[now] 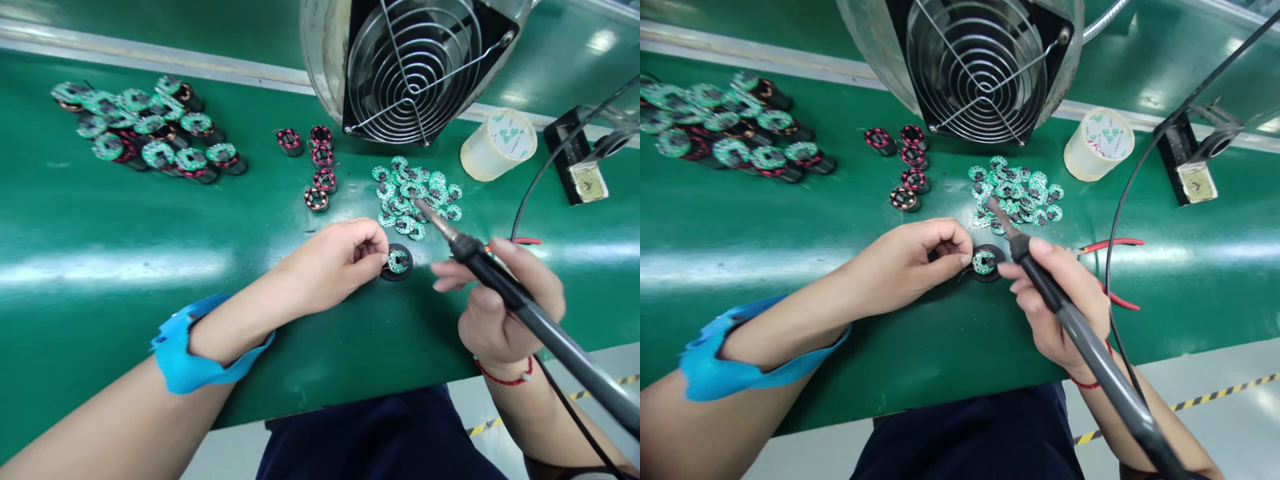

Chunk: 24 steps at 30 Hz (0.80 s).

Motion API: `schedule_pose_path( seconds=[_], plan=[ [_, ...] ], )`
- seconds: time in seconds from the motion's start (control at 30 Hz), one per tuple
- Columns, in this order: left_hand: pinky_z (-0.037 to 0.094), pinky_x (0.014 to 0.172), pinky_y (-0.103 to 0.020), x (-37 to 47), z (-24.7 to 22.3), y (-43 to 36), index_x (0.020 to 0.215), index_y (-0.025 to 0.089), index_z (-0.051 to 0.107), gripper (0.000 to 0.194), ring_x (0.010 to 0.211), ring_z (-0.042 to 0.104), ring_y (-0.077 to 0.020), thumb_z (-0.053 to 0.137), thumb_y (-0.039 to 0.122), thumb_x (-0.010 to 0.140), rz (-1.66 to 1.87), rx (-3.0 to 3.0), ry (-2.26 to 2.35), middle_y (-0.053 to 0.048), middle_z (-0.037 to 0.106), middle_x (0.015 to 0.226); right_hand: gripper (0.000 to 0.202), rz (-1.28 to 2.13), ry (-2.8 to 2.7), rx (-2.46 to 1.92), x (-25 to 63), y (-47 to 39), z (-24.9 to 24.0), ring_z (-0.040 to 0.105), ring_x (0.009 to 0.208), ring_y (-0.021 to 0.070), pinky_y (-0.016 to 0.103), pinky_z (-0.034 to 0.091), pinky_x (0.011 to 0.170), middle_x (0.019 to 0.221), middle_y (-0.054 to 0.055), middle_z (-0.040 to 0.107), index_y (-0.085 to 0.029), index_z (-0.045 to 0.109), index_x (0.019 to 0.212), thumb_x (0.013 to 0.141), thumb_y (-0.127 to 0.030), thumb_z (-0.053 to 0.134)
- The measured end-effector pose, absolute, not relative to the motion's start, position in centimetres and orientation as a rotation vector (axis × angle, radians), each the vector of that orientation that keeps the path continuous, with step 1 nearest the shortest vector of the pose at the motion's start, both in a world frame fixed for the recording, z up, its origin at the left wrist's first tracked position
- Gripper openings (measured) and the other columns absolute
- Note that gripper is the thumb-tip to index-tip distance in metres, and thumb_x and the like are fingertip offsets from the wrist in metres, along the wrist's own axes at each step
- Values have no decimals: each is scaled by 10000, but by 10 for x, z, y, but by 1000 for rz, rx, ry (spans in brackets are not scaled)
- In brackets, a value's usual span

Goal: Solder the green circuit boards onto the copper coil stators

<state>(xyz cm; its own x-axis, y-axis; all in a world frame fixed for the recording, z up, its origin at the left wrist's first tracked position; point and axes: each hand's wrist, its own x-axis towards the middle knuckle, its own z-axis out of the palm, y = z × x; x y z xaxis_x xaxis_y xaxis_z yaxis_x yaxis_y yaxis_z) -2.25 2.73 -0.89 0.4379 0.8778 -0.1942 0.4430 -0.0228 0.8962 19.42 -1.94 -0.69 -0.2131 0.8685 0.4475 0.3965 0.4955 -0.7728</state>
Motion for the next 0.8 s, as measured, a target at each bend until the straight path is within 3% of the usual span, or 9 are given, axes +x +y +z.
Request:
schedule_pose_path(
  seconds=[0.17, 0.47, 0.63, 0.8],
  plan=[
    [378, 535, -207, -22, -10, 28, 736, 166, 564, 84, 568, 469, -80, 525, 140, 805, 527, 1664, 1152, 53, 538, 646, 474, 601, -2114, -1112, 174, -6, -10, 687, 998, 237, 440, 584, 846, 1169, 60, 718, -294, 441, 1392, 946, -160, 532],
    [393, 666, -257, -28, -9, 31, 784, 164, 578, 116, 723, 518, -124, 489, 144, 855, 437, 1902, 1022, 7, 567, 791, 493, 773, -2172, -1175, 175, -4, -20, 606, 1170, 231, 438, 502, 989, 1240, 50, 667, -297, 376, 1400, 953, -158, 530],
    [386, 642, -242, -27, -11, 28, 816, 170, 529, 67, 713, 501, -116, 549, 105, 817, 447, 1892, 1015, 19, 544, 801, 493, 764, -2171, -1156, 176, -5, -20, 608, 1183, 231, 450, 495, 1020, 1250, 58, 656, -286, 370, 1398, 950, -147, 524],
    [408, 655, -230, -28, -10, 28, 797, 173, 546, 102, 732, 516, -112, 505, 159, 890, 521, 1863, 973, 11, 548, 819, 495, 725, -2175, -1134, 175, -3, -21, 617, 1189, 239, 462, 507, 1021, 1261, 62, 658, -285, 377, 1393, 942, -146, 526]
  ],
)
